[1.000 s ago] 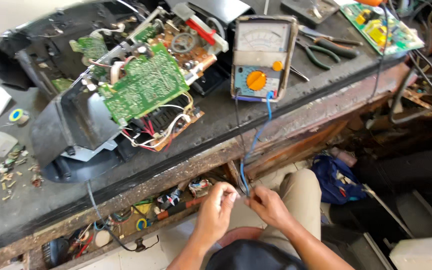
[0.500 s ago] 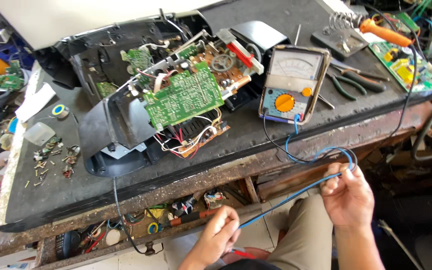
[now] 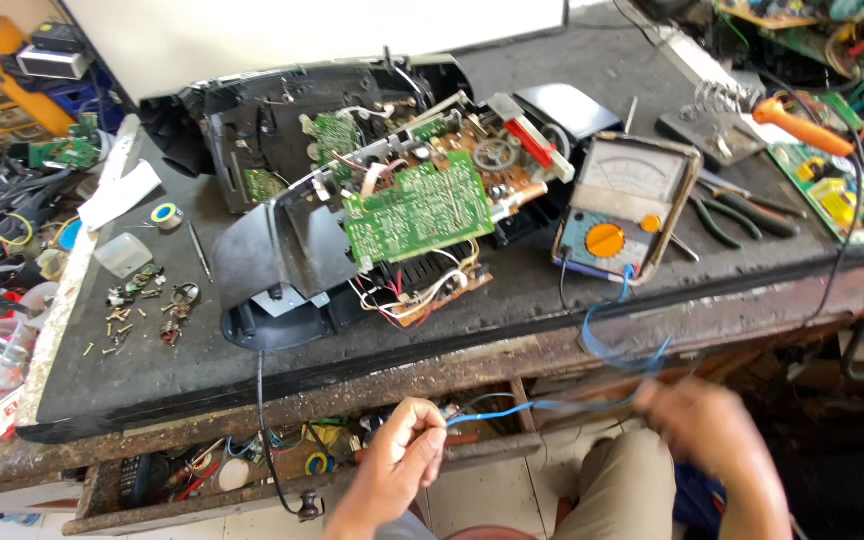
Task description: The person uses a screwdriver to adjust components on a green circuit board. They then use a multimeter to test electrical connections on the board and a larger electronic device on the workbench.
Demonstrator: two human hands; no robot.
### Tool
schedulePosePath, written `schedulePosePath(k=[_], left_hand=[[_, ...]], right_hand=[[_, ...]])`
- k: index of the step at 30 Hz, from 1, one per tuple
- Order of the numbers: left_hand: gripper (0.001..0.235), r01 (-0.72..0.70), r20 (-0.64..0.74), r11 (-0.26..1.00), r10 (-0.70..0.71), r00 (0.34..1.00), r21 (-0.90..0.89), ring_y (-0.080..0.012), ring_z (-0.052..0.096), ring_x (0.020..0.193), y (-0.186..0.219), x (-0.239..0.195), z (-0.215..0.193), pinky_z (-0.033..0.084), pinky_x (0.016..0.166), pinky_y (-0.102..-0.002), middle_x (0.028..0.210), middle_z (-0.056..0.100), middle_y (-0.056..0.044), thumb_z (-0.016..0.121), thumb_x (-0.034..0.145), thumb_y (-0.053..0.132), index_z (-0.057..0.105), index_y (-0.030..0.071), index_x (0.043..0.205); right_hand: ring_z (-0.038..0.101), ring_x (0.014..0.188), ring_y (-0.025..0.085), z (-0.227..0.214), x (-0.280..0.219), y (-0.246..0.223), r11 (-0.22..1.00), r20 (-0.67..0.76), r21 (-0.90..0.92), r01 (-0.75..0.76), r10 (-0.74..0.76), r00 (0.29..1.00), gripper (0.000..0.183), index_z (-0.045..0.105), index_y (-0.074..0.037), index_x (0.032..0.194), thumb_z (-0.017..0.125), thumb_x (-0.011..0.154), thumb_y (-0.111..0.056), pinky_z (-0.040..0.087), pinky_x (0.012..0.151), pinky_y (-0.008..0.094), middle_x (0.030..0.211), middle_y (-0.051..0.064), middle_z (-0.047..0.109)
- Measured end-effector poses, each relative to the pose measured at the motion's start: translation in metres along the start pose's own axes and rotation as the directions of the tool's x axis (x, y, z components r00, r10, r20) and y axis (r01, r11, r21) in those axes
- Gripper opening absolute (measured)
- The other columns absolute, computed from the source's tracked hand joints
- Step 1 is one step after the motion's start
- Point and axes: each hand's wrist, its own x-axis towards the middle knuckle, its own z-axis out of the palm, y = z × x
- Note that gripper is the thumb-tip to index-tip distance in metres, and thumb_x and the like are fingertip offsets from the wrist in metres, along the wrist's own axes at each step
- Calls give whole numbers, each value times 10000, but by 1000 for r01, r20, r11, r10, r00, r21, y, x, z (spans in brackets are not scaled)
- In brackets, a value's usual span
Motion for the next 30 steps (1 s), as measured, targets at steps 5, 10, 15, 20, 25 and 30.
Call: schedulePosePath(k=[5, 10, 15, 20, 25, 30], left_hand=[[95, -83, -193, 937, 17, 981, -340, -166, 522, 472, 2, 26, 44, 442, 444, -291, 631, 612, -88, 506, 1054, 11, 567, 29, 984], [24, -288, -274, 951, 250, 929, -110, -158, 635, 784, 9, 40, 87, 538, 713, -296, 899, 655, -65, 662, 986, 83, 644, 67, 986], [112, -331, -244, 943, 327, 913, 26, -172, 616, 847, 20, 34, 88, 503, 789, -315, 940, 666, -54, 636, 1035, 181, 641, 75, 997], [89, -292, -320, 955, 260, 911, -58, -162, 593, 873, 15, 35, 77, 480, 792, -302, 957, 649, -56, 609, 1030, 150, 645, 90, 975], [103, -164, -397, 975, 91, 913, -154, -129, 601, 837, 0, 38, 60, 481, 812, -285, 943, 694, -44, 603, 1018, 205, 625, 116, 971], [72, -136, -104, 963, 115, 988, -231, -165, 642, 999, 0, 36, 75, 493, 921, -318, 1018, 685, -76, 611, 1010, 169, 615, 105, 978]], right_hand=[[712, 857, 43, 50, -58, -14, 772, 837, -307, 557, -59, 543, 528, 801, -273, 993, 598, 914, -755, 538, 821, 243, 923, -98, 792], [742, 759, 302, 149, -70, 31, 678, 387, -64, 732, -659, 645, 177, 659, -104, 853, 742, 868, -259, 560, 669, 423, 868, 116, 757], [788, 802, 343, 170, -62, 34, 727, 335, -109, 677, -615, 714, 239, 715, -150, 1056, 577, 882, -238, 564, 605, 459, 907, 117, 800], [773, 798, 179, 145, -79, -6, 653, 377, 237, 719, -744, 552, 167, 702, -95, 973, 694, 956, -260, 556, 669, 361, 887, 58, 806], [693, 1029, 211, 120, -88, -29, 716, 509, 632, 298, -673, 537, 200, 756, -94, 940, 745, 958, -293, 515, 868, 352, 1154, 119, 718], [699, 1012, 133, 133, -81, -4, 792, 588, 492, 362, -609, 533, 163, 803, -83, 973, 819, 902, -229, 576, 872, 324, 1014, 28, 801]])
